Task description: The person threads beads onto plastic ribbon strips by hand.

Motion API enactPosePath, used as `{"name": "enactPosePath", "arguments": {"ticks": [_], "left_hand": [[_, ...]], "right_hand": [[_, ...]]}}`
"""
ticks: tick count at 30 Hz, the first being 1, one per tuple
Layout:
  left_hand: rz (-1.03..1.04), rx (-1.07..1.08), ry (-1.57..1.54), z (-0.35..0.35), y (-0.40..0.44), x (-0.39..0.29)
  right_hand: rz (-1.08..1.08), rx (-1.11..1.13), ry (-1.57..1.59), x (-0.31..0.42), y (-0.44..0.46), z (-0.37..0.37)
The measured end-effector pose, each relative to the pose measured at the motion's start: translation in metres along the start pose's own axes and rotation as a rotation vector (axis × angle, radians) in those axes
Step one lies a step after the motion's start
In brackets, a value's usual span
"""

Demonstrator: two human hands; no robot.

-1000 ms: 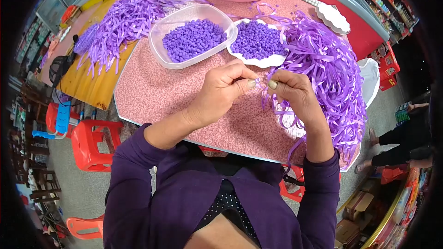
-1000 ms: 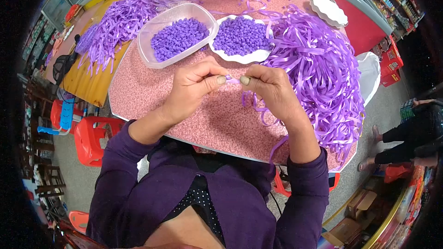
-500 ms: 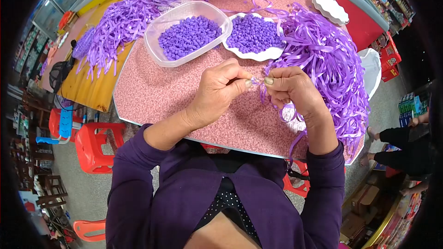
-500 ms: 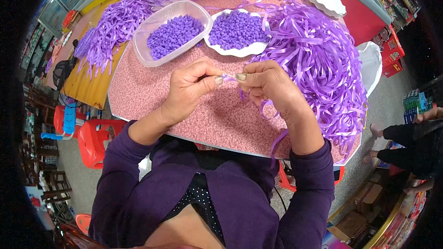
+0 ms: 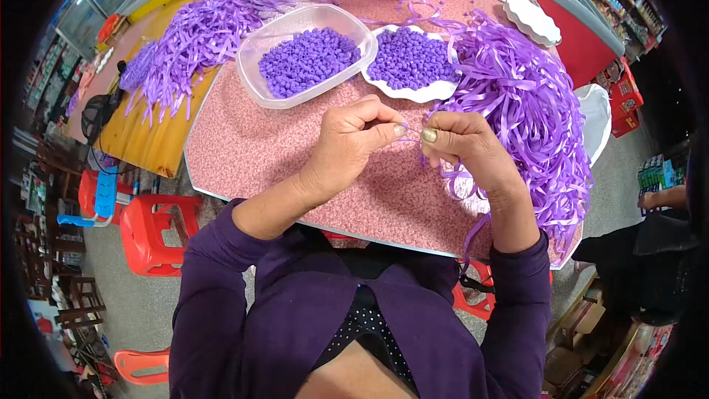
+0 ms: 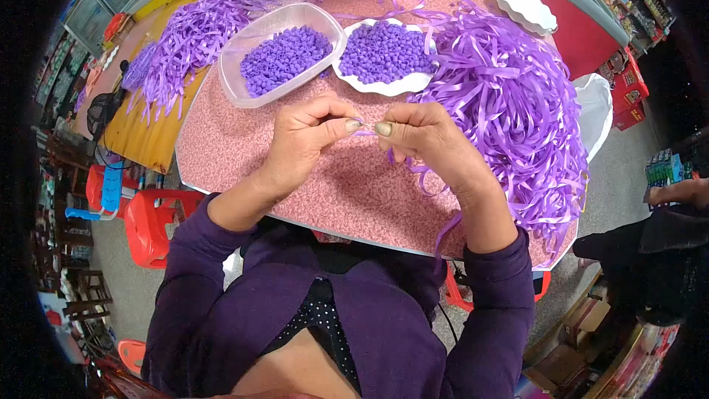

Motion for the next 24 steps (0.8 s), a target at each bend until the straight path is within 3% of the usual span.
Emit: {"name": "enactPosePath", "arguments": {"ticks": [9, 24], "left_hand": [[0.125, 0.072, 0.070, 0.000, -0.001, -0.009], [0.127, 0.097, 0.088, 0.001, -0.001, -0.011]], "right_hand": [[0.112, 0.002, 0.035, -0.002, -0.002, -0.001], [0.024, 0.023, 0.032, -0.002, -0.001, -0.002]]}}
Point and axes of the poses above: each hand's wrist, its own y-axis towards the middle knuckle, its own z-axis out of the palm, x = y × z, the point moved 4 cm from there along y, towards the middle knuckle, and after that the axes turned 2 degrees about z, right-handed, at the moved point
